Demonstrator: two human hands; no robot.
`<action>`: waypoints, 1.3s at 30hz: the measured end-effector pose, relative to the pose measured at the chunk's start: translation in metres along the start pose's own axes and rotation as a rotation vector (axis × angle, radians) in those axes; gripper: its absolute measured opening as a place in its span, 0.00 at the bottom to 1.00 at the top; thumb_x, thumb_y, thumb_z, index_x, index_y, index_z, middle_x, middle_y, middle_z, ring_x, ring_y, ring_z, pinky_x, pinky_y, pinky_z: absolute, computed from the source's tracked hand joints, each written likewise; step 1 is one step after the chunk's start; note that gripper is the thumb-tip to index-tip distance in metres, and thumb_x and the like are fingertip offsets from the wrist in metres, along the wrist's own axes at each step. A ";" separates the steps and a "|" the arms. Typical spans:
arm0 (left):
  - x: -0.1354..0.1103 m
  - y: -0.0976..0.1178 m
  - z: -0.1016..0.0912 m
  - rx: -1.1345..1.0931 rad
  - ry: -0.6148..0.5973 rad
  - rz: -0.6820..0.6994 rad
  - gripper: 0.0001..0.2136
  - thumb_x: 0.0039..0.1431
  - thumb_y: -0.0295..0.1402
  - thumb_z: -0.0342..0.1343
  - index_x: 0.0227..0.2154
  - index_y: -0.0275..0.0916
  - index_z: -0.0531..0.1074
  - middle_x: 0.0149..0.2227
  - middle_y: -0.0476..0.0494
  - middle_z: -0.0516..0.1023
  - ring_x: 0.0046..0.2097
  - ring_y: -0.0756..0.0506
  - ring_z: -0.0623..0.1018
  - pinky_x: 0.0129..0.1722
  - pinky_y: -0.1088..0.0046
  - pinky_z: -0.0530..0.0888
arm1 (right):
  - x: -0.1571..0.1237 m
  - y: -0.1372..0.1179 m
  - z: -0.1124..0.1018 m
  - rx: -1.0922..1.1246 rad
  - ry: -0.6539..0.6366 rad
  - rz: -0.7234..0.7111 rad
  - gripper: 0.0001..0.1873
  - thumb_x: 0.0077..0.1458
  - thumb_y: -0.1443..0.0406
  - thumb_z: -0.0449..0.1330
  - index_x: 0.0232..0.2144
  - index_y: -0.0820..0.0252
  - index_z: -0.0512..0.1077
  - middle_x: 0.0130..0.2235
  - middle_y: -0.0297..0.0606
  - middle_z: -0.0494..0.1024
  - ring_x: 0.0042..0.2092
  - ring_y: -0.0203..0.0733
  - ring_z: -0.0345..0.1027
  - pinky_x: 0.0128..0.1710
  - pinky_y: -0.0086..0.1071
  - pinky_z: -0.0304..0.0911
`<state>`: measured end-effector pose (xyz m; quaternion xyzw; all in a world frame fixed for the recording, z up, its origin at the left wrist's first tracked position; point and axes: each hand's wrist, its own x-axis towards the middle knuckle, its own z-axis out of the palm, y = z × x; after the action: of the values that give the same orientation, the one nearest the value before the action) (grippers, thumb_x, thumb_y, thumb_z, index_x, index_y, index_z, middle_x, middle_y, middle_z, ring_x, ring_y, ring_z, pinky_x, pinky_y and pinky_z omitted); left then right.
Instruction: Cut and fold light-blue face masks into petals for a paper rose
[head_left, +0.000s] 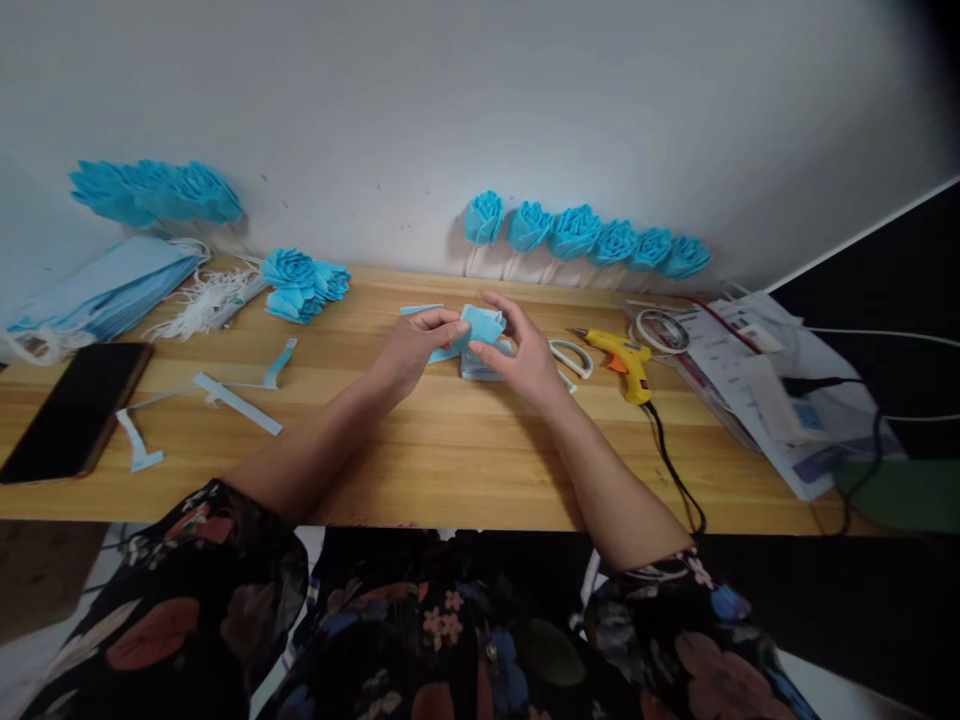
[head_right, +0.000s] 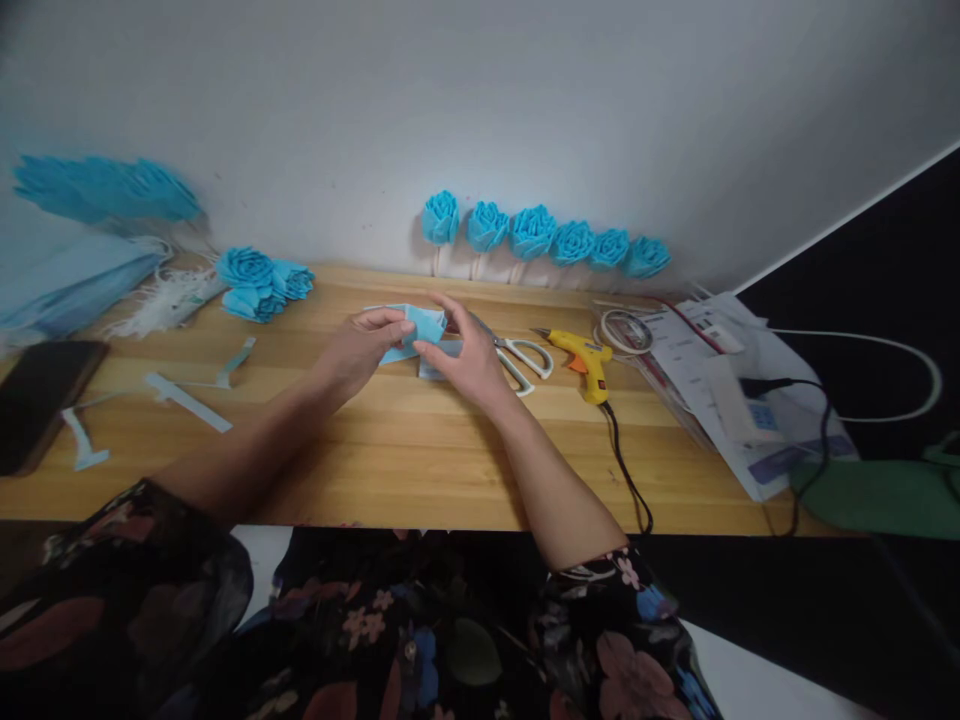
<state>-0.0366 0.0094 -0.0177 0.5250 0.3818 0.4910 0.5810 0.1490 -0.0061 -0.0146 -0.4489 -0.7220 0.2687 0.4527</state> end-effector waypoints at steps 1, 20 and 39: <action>0.001 -0.001 0.000 -0.002 -0.006 -0.005 0.10 0.49 0.42 0.67 0.26 0.40 0.78 0.27 0.50 0.74 0.31 0.50 0.71 0.35 0.70 0.68 | 0.000 0.001 0.000 0.001 0.013 0.010 0.31 0.54 0.53 0.67 0.59 0.51 0.70 0.57 0.42 0.79 0.50 0.49 0.75 0.54 0.46 0.70; 0.003 0.003 -0.002 -0.142 0.048 0.005 0.14 0.47 0.41 0.71 0.28 0.37 0.75 0.28 0.48 0.78 0.29 0.51 0.75 0.29 0.74 0.74 | 0.004 0.010 -0.001 0.092 0.097 0.030 0.25 0.55 0.62 0.62 0.56 0.55 0.73 0.37 0.36 0.80 0.39 0.41 0.74 0.47 0.40 0.71; -0.005 0.012 0.007 0.486 0.034 0.290 0.06 0.55 0.32 0.62 0.24 0.39 0.78 0.24 0.49 0.73 0.28 0.50 0.67 0.30 0.73 0.62 | 0.000 -0.012 -0.006 -0.066 0.073 -0.111 0.12 0.60 0.54 0.63 0.39 0.54 0.79 0.40 0.38 0.83 0.44 0.46 0.75 0.49 0.42 0.68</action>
<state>-0.0335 0.0023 -0.0055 0.6899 0.4188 0.4717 0.3552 0.1500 -0.0118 -0.0029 -0.4325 -0.7371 0.2027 0.4780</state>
